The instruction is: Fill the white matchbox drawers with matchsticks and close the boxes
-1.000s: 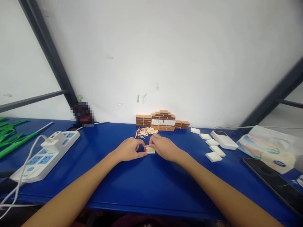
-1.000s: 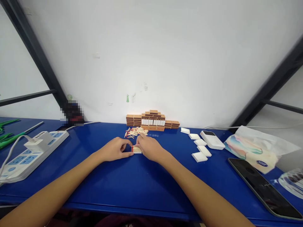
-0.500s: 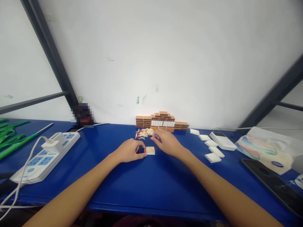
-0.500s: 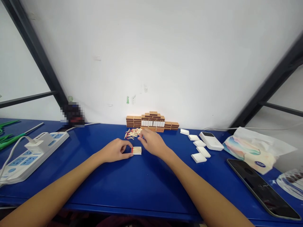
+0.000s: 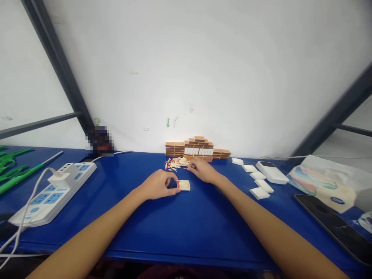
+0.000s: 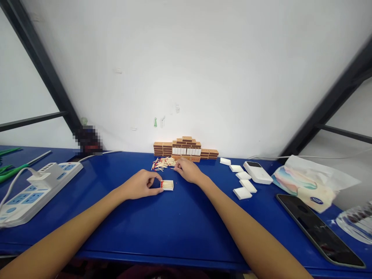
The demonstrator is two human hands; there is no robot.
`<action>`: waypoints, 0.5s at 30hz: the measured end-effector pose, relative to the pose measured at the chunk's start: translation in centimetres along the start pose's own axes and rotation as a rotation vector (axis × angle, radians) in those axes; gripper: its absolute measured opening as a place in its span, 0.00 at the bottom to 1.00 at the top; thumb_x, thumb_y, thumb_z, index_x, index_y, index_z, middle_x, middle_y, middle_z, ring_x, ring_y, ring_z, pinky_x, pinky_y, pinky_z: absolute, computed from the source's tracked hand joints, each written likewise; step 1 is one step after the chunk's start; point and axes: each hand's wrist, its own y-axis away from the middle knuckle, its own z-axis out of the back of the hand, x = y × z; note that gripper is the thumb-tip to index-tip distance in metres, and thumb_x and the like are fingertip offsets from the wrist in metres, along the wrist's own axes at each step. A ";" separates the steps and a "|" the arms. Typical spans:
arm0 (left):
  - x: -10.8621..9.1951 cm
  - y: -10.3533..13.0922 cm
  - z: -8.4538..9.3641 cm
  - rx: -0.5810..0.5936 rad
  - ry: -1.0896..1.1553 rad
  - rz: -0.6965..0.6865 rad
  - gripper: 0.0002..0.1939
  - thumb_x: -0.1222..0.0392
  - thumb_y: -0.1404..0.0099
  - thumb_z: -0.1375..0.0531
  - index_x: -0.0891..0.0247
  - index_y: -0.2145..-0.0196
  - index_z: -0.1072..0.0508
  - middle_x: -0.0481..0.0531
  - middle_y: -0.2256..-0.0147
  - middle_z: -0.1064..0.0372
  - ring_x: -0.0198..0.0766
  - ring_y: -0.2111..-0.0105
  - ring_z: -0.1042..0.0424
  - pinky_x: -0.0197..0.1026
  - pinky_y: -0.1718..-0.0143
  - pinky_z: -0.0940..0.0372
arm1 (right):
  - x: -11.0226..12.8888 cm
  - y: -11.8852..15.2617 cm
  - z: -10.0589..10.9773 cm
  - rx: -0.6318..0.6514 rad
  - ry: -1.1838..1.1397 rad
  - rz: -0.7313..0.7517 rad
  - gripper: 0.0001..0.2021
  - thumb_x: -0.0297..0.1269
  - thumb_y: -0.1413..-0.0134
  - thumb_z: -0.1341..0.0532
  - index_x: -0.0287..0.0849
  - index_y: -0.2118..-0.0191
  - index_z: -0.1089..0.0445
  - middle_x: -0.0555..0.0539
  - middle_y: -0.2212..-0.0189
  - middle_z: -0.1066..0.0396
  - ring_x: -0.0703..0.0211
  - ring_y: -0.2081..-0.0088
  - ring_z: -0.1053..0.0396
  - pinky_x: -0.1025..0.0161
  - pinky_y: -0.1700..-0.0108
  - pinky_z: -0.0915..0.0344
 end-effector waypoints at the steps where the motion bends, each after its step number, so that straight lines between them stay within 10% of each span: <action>1: 0.1 0.0 0.0 -0.012 -0.001 0.000 0.19 0.42 0.37 0.35 0.59 0.58 0.21 0.41 0.79 0.38 0.32 0.79 0.39 0.37 0.74 0.48 | 0.0 0.0 0.0 0.010 0.023 -0.015 0.06 0.33 0.33 0.38 0.40 0.64 0.31 0.47 0.63 0.32 0.59 0.65 0.34 0.63 0.61 0.39; 15: 0.2 -0.1 -0.2 -0.010 -0.059 0.030 0.18 0.44 0.38 0.34 0.59 0.58 0.21 0.43 0.77 0.34 0.33 0.77 0.35 0.36 0.73 0.46 | 5.6 2.6 2.1 0.100 -0.113 0.031 0.07 0.35 0.32 0.39 0.42 0.64 0.31 0.48 0.65 0.31 0.59 0.64 0.34 0.64 0.63 0.40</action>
